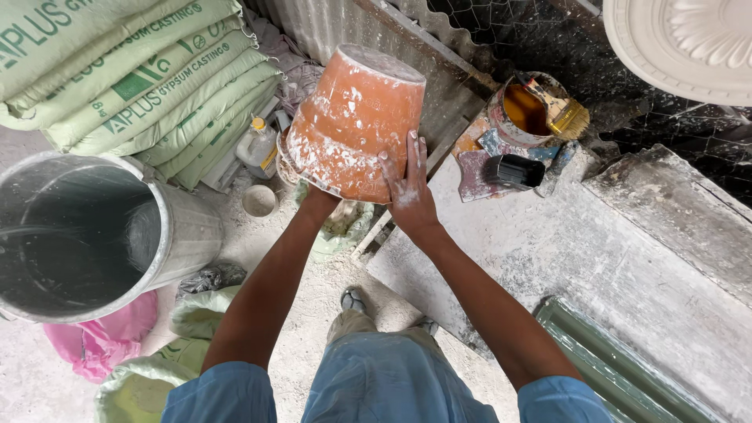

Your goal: The person wipes a long workbench surface with a yellow sponge, then places a brown molding piece on the bench. They pick up a bucket, break up hardened material inside with a scraper, and scrape the bucket interior clean.

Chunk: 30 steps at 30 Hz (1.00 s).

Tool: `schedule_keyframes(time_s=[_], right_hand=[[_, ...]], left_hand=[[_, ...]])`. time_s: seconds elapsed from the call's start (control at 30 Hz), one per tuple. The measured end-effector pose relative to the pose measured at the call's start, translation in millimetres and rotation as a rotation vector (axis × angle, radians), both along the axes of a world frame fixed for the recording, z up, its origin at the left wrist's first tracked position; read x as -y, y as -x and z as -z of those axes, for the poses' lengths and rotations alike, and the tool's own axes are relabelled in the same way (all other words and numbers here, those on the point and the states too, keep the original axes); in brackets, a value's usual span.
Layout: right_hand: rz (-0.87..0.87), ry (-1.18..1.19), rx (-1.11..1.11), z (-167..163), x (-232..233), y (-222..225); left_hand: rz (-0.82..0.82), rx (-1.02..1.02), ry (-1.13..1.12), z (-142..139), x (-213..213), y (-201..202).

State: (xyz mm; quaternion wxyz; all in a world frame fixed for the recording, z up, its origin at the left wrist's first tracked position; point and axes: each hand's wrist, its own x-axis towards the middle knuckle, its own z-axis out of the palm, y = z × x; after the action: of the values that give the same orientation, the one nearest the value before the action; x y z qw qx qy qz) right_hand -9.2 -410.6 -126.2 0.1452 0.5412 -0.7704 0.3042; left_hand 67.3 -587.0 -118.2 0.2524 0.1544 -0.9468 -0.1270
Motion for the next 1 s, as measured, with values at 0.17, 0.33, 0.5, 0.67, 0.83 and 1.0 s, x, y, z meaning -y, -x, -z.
schedule_keyframes(time_s=[0.17, 0.33, 0.5, 0.67, 0.83, 1.0], right_hand=[[-0.044, 0.020, -0.047, 3.9, -8.4, 7.3], [-0.080, 0.034, -0.039, -12.5, -21.6, -1.8], [-0.177, 0.107, -0.045, -32.4, -29.9, -13.4], [-0.289, 0.187, -0.058, -37.1, -42.5, -12.5], [-0.330, 0.187, -0.043, -26.6, -71.2, -13.4], [-0.429, 0.164, -0.011, -16.5, -108.5, -10.2]], left_hand=[[-0.008, -0.021, -0.019, 11.8, -4.0, -5.7], [-0.059, -0.058, -0.034, 21.3, -18.9, -23.6], [-0.093, -0.050, -0.074, 23.1, -36.2, -36.5], [-0.156, -0.042, -0.093, 19.0, -59.8, -49.8], [-0.254, -0.106, -0.076, 16.0, -99.3, -65.8], [-0.328, -0.070, -0.116, 26.8, -146.5, -68.2]])
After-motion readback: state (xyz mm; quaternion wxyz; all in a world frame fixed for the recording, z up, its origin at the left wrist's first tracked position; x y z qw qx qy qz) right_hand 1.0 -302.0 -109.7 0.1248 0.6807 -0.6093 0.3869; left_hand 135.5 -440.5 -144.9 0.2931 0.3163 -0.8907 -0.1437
